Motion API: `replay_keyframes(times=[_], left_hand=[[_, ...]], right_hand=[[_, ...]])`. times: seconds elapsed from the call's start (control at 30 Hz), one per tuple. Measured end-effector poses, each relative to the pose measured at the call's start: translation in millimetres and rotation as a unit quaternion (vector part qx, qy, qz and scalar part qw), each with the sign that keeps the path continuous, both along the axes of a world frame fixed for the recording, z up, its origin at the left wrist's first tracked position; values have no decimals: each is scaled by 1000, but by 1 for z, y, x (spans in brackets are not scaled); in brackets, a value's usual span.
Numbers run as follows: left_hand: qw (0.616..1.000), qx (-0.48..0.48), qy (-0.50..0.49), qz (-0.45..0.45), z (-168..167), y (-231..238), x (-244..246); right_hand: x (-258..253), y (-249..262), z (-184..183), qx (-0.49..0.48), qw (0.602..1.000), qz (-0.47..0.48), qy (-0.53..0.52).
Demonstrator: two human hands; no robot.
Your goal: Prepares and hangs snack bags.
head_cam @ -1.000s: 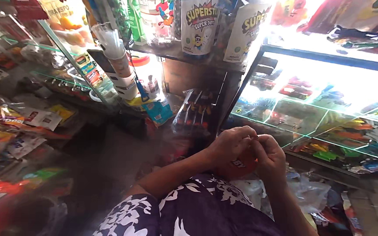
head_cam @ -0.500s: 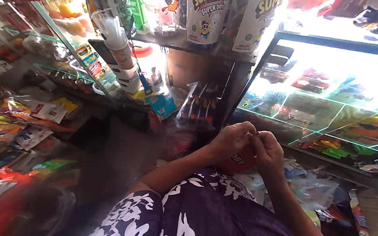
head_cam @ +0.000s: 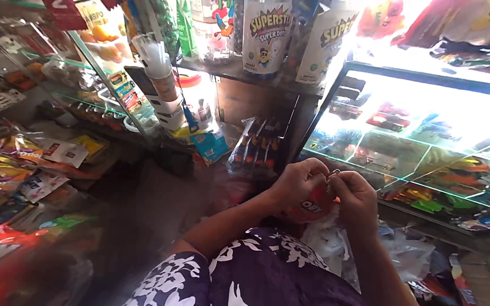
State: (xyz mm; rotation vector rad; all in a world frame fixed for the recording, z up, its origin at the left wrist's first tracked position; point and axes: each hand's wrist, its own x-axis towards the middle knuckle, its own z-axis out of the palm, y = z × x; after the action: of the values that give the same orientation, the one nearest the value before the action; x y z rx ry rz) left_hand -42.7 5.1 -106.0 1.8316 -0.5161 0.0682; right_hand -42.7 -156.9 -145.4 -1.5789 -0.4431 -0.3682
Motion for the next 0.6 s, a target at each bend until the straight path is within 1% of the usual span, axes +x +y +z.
replay_keyframes(times=[0.07,0.2,0.27,0.33,0.47,0.6], left_hand=[[1000,-17,14,7,5,1,-1],[999,-32,-14,14,3,3,0],[999,-41,-13,15,1,3,0],[998,-68,10,9,1,3,1],[983,-148,98,-37,7,8,3],[980,-121,143,-72,17,14,9]], right_hand=[[0,0,4,14,1000,12,7],[1,4,7,21,999,31,16],[2,4,5,26,999,39,25],[4,3,5,33,998,49,24],[12,-3,9,25,998,60,-3],[20,-7,17,5,998,62,-31]])
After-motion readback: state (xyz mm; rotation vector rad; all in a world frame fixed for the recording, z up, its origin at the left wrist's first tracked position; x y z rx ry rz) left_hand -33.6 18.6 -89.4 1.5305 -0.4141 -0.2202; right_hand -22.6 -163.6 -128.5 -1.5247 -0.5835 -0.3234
